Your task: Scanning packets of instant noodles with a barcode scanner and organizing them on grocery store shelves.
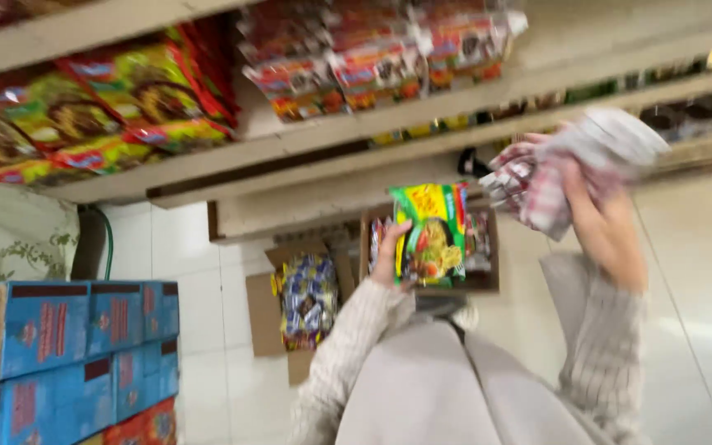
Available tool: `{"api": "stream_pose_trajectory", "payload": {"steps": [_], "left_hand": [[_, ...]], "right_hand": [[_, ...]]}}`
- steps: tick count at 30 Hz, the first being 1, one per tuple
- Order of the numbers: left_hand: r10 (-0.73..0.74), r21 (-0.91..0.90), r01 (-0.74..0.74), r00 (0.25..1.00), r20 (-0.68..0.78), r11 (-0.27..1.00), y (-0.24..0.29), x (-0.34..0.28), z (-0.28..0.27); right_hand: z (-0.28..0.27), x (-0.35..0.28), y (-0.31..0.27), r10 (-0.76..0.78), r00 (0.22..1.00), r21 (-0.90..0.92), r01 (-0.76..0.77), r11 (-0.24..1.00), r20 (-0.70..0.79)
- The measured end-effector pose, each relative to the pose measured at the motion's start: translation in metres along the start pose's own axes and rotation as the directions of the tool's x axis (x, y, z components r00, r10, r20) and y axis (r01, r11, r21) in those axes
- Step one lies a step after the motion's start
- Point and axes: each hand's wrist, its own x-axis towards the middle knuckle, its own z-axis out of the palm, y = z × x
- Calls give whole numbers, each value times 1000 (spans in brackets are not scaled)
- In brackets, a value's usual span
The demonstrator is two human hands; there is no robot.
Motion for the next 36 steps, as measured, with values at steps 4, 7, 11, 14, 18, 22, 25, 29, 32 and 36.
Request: {"api": "stream_pose_trajectory", "payload": {"steps": [4, 7, 11, 14, 18, 22, 25, 29, 32, 36], "left_hand": [[233, 16, -239, 957, 172, 971, 19, -20, 38], [284, 46, -291, 951, 120, 956, 11, -12, 32], [512, 141, -515, 857, 63, 845, 34, -37, 44], [618, 92, -632, 774, 140, 770, 54, -52, 50], [522, 225, -558, 829, 203, 799, 10, -35, -44], [353, 490, -416, 909, 220, 766, -6, -39, -76], [350, 450, -434, 900, 261, 780, 12, -62, -26], [467, 321, -494, 869, 161, 808, 40, -71, 7], [533, 129, -558, 825, 187, 819, 44, -71, 3], [512, 121, -544, 831, 219, 830, 21, -77, -16]], "right_hand": [[66, -24, -12, 172, 972, 377, -100, 921, -161], [119, -33, -4, -362, 932, -442, 320, 838, -12], [172, -89, 68, -389, 903, -647, 409, 643, 184], [203, -96, 109, -444, 895, -614, 372, 696, 39], [189, -76, 28, -513, 858, -320, 482, 815, -13], [178, -52, -7, -323, 938, 230, 345, 910, -127], [181, -55, -19, -212, 975, 369, 220, 903, -61], [213, -91, -7, -437, 899, -164, 425, 890, -41], [236, -123, 46, -579, 815, -369, 536, 760, -9], [222, -122, 31, -416, 909, -368, 384, 847, -9]]}}
